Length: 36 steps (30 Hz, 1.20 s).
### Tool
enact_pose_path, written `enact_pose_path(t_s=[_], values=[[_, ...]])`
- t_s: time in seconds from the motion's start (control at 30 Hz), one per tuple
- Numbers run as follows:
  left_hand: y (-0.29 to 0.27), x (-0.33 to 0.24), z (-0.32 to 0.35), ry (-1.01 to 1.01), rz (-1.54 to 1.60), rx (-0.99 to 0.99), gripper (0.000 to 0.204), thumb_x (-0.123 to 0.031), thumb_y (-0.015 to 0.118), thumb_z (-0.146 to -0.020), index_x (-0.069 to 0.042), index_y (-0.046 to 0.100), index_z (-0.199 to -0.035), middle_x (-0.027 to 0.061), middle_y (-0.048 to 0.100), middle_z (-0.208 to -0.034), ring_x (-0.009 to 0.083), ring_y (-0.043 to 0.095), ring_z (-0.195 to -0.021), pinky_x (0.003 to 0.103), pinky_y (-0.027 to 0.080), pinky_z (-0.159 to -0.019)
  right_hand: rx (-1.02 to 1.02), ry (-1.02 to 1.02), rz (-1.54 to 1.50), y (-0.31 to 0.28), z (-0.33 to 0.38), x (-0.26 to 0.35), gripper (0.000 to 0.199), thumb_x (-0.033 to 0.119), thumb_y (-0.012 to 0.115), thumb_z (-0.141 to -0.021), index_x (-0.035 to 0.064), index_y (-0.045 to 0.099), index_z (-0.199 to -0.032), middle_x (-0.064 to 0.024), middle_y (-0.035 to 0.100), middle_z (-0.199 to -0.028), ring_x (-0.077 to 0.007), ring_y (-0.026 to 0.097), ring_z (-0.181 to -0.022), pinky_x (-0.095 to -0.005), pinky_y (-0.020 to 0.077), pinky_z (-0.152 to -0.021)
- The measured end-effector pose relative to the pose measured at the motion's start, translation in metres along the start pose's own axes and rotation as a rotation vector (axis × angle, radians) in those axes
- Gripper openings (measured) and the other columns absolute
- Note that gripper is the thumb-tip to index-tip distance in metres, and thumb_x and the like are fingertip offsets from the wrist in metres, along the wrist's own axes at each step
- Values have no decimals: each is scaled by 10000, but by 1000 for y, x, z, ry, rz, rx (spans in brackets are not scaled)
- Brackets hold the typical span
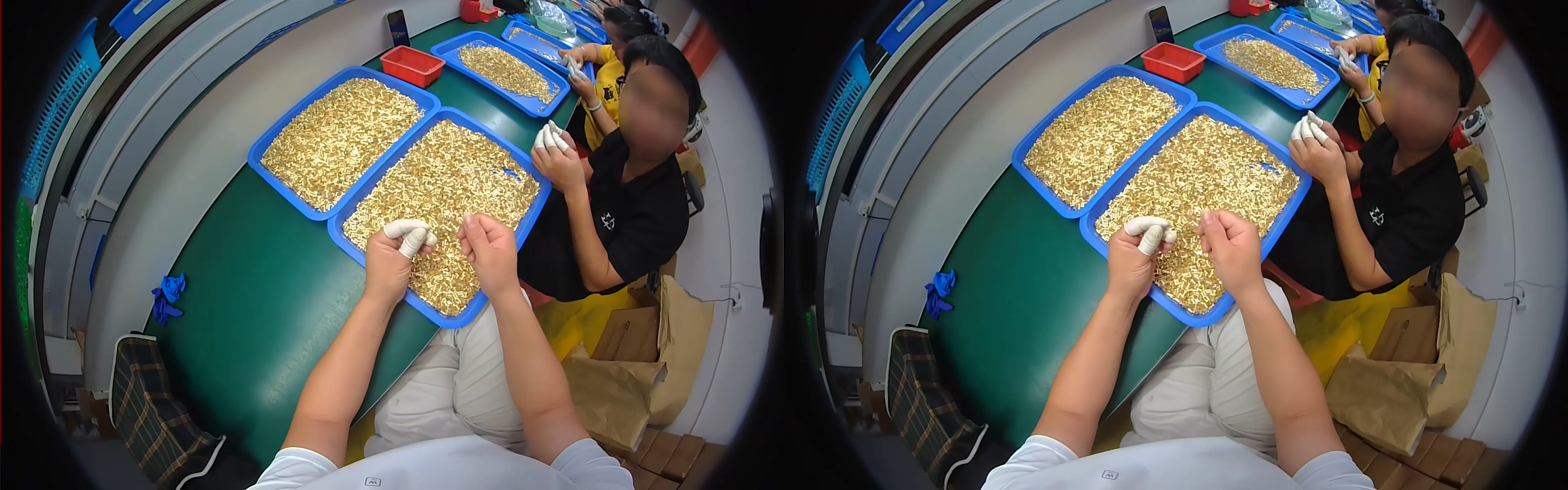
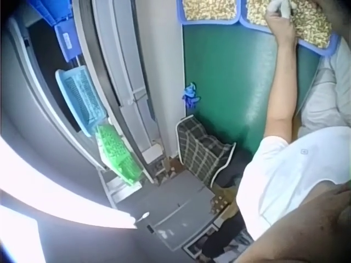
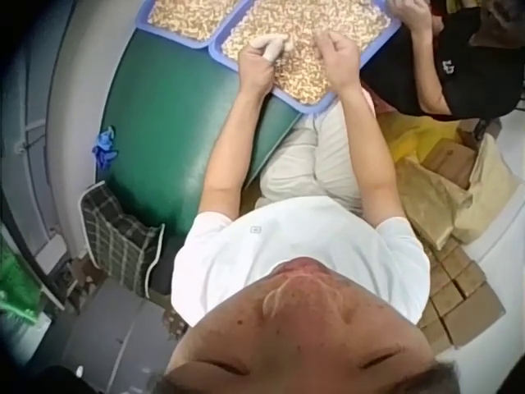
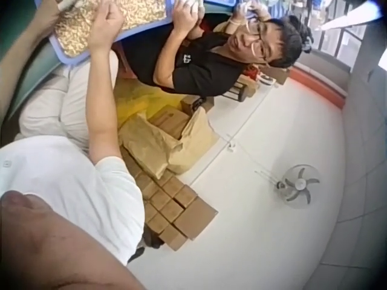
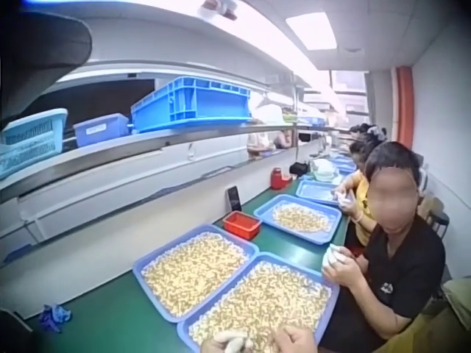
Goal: Sorting and inspecting small items from blue plastic trays while seated at a workbench.
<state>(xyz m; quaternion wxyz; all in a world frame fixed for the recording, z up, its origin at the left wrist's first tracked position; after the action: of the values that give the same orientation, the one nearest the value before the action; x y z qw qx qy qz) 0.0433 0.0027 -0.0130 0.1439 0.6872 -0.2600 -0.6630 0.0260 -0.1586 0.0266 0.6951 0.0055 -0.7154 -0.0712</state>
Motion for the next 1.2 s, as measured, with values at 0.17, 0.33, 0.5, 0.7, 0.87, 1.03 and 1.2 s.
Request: enact_pose_path(t_s=[0.17, 0.33, 0.5, 0.7, 0.87, 1.03, 1.2], values=[[4, 0, 3, 6, -19, -2, 129, -119, 699, -898, -5, 682, -957, 69, 700, -845, 124, 638, -741, 249, 519, -693, -14, -123, 32, -2, 11, 23, 332, 232, 520, -1017, 26, 596, -767, 20, 509, -580, -27, 413, -512, -194, 315, -476], [8, -4, 11, 13, -154, 39, 121, -13, 702, -861, -6, 691, -981, 73, 708, -926, 142, 670, -857, 272, 537, -772, 80, -112, 108, 14, 3, 19, 352, 214, 547, -1002, 23, 596, -710, 25, 493, -574, -32, 406, -530, -232, 310, -475], [12, -8, 9, 17, -170, 55, 136, 26, 714, -831, 10, 708, -965, 59, 707, -909, 123, 651, -825, 252, 518, -767, 111, -39, 63, 20, 16, -8, 358, 219, 544, -1004, 24, 588, -707, 32, 480, -571, -30, 400, -522, -233, 302, -463], [12, -7, 10, 7, -219, 51, 123, 34, 712, -830, 7, 707, -950, 48, 695, -896, 121, 648, -819, 252, 522, -755, 113, -60, 164, 14, 13, -9, 337, 205, 550, -1003, 21, 586, -724, 33, 490, -581, -25, 408, -521, -207, 307, -469], [10, -11, 2, 73, -174, 52, 90, 20, 720, -831, 3, 696, -916, 50, 681, -896, 117, 632, -822, 257, 510, -756, 47, -18, 78, -2, 15, -4, 354, 226, 564, -995, 28, 592, -702, 57, 459, -554, -16, 373, -504, -229, 276, -446], [15, -7, 11, 47, -256, 189, 94, 1, 716, -843, -1, 692, -934, 51, 681, -895, 116, 635, -823, 256, 511, -757, 84, -31, 50, 6, 24, -15, 363, 228, 550, -1003, 30, 584, -701, 58, 451, -547, -15, 363, -501, -224, 261, -441], [11, -4, 11, 25, -212, 66, 106, 2, 719, -842, -12, 694, -944, 35, 688, -906, 106, 639, -819, 246, 512, -751, 111, -28, 61, 11, 22, -14, 363, 226, 519, -1017, 34, 566, -713, 37, 461, -567, -20, 367, -496, -202, 270, -452]])
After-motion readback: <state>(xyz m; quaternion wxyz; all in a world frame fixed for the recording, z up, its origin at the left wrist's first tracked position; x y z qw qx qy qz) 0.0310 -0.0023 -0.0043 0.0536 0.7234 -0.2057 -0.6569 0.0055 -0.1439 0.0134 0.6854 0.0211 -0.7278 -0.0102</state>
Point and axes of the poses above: each hand's wrist, its own z-axis away from the middle knuckle, its own y-axis out of the palm, x = y × z, the point moved 3 cm from there along -z, towards the middle knuckle
